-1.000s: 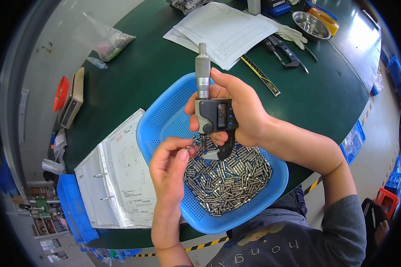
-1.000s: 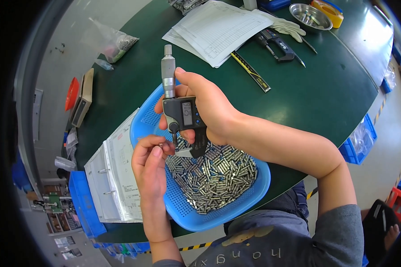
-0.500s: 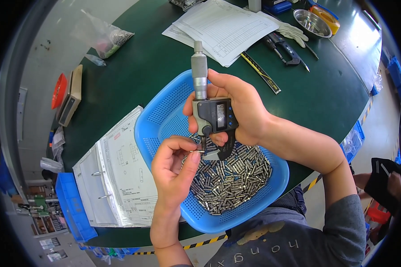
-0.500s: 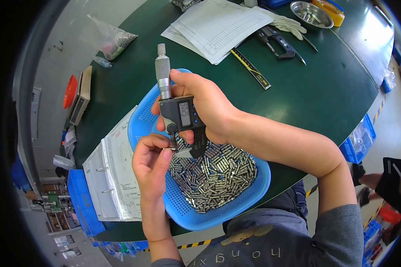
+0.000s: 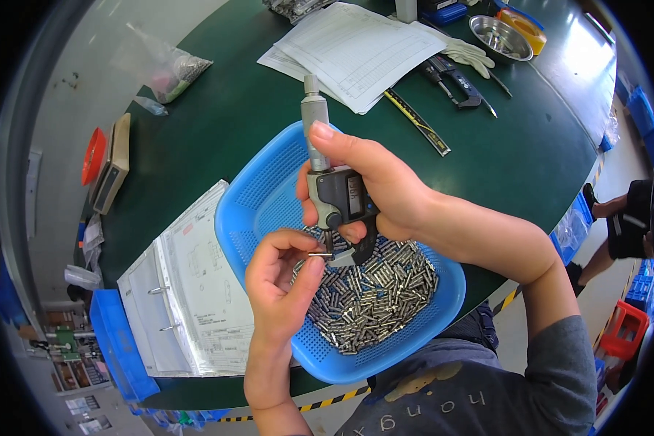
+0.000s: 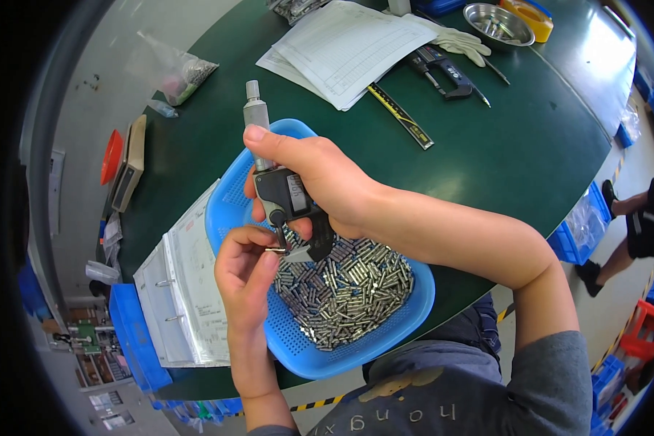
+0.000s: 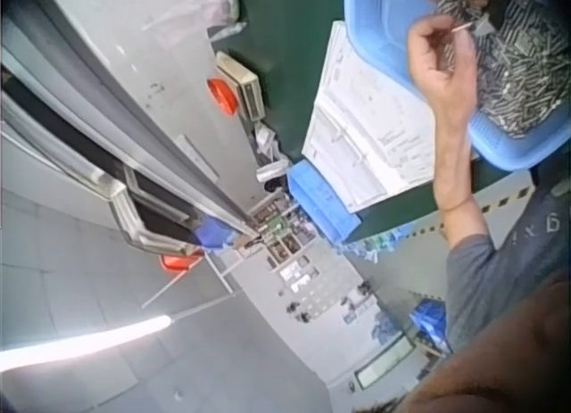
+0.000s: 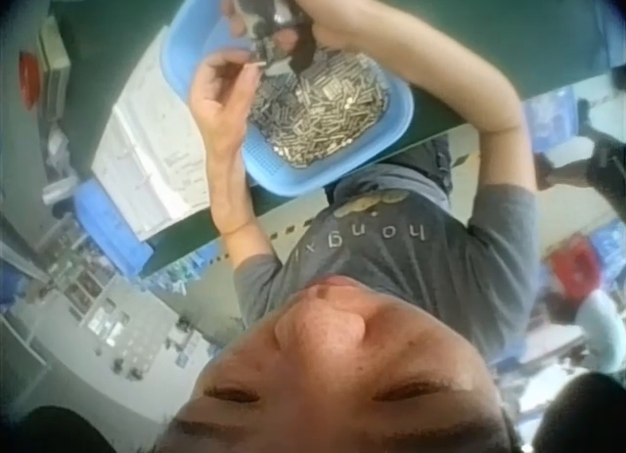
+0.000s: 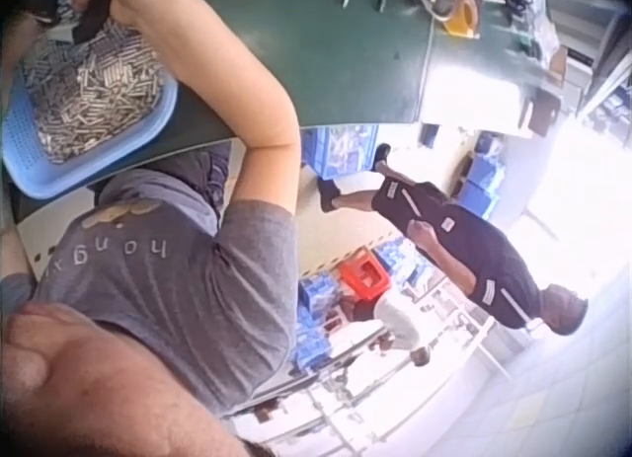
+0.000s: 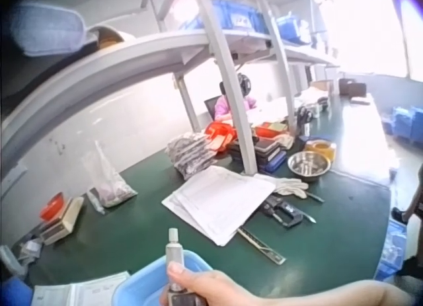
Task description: The recorder is inspecting small metal hardware parts using a micrometer, recording findings on a label, and bagging the items.
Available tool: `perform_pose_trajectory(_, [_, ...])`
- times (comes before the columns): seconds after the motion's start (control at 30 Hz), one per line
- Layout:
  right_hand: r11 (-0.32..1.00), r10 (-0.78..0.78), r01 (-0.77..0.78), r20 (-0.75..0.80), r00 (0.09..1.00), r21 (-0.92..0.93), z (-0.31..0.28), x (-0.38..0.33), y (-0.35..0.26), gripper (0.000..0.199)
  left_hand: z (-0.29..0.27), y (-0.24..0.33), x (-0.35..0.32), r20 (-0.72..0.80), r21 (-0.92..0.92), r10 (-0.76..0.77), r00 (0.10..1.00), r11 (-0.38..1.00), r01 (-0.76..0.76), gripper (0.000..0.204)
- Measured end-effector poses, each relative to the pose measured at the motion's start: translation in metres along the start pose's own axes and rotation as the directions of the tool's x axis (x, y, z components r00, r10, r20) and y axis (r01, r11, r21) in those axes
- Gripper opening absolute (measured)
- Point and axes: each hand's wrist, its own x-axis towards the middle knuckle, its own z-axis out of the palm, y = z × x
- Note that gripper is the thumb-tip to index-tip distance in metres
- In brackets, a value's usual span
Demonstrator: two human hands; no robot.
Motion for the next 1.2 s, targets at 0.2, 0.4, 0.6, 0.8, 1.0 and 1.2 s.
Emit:
perform_pose_trajectory(0.2, [1.0,0.001,-0.001,0.032,0.999,0.006,-0.002,0.001,0.005,0.058,-0.002,0.001,-0.002,-0.033,-0.017,-0.096,0.995,0.995,0.095,0.014])
perform_pose_trajectory(0.4, [0.999,-0.042,0.042,-0.023,0.999,0.027,-0.003,0.005,0.001,0.057,-0.001,0.001,0.004,-0.047,0.028,-0.051,0.998,0.998,0.052,0.009])
perform_pose_trajectory(0.6, [0.976,-0.032,0.057,-0.119,0.992,0.21,-0.007,0.012,0.0,0.053,-0.013,0.002,0.005,-0.294,-0.052,0.018,0.956,0.998,-0.035,0.008])
perform_pose_trajectory(0.8, [0.955,-0.025,0.062,-0.13,0.991,0.289,-0.013,0.011,-0.001,0.053,-0.015,-0.001,0.006,-0.364,-0.15,0.065,0.929,0.981,-0.127,0.017])
perform_pose_trajectory(1.0, [0.936,-0.077,0.099,-0.078,0.994,0.337,-0.014,0.012,0.0,0.05,-0.016,0.002,0.008,-0.476,-0.231,-0.016,0.879,0.967,-0.107,0.022])
perform_pose_trajectory(1.2, [0.913,-0.132,0.127,-0.014,0.991,0.387,-0.017,0.009,-0.001,0.05,-0.032,-0.004,0.01,-0.437,-0.583,-0.249,0.865,0.81,-0.061,0.022])
